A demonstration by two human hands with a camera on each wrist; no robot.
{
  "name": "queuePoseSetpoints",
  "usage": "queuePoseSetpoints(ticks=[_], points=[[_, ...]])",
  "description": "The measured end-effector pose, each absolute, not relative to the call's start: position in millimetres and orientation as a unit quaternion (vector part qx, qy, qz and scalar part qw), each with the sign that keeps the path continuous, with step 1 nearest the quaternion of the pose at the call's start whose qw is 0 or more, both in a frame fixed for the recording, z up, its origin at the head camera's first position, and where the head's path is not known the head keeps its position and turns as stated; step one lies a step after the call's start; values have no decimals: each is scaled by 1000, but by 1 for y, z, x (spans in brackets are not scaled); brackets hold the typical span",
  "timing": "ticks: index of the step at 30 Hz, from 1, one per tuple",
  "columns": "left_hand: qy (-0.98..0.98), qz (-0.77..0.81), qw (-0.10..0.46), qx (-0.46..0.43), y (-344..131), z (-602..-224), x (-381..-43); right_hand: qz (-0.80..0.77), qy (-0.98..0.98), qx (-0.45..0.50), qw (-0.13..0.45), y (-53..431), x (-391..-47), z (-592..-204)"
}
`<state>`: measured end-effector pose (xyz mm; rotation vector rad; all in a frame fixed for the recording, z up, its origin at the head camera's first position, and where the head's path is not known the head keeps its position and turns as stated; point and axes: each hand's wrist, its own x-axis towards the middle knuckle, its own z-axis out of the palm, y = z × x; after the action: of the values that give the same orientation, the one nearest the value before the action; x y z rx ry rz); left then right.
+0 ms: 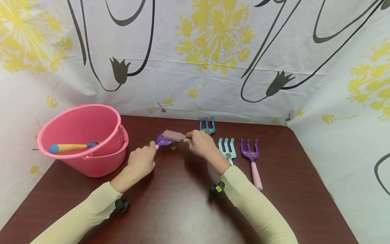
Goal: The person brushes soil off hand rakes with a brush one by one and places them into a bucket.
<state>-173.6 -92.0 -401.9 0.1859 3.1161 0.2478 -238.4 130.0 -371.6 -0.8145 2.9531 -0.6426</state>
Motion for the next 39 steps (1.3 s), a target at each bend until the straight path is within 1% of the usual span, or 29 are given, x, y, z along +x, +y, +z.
queuePoseSetpoints(ticks=[19, 24, 27, 32, 39], points=[[995, 73, -15, 68, -90, -405, -173, -214, 945, -248, -3, 139, -243, -377], [994, 77, -24, 72, -89, -406, -174, -220, 945, -241, -22, 145, -244, -377], [994, 78, -16, 69, -89, -405, -173, -222, 948, -226, -28, 150, -245, -378], [995, 75, -8, 65, -90, -403, -173, -240, 949, -204, -20, 157, -247, -380], [995, 74, -18, 71, -91, -403, -173, -259, 946, -194, -20, 165, -251, -378]])
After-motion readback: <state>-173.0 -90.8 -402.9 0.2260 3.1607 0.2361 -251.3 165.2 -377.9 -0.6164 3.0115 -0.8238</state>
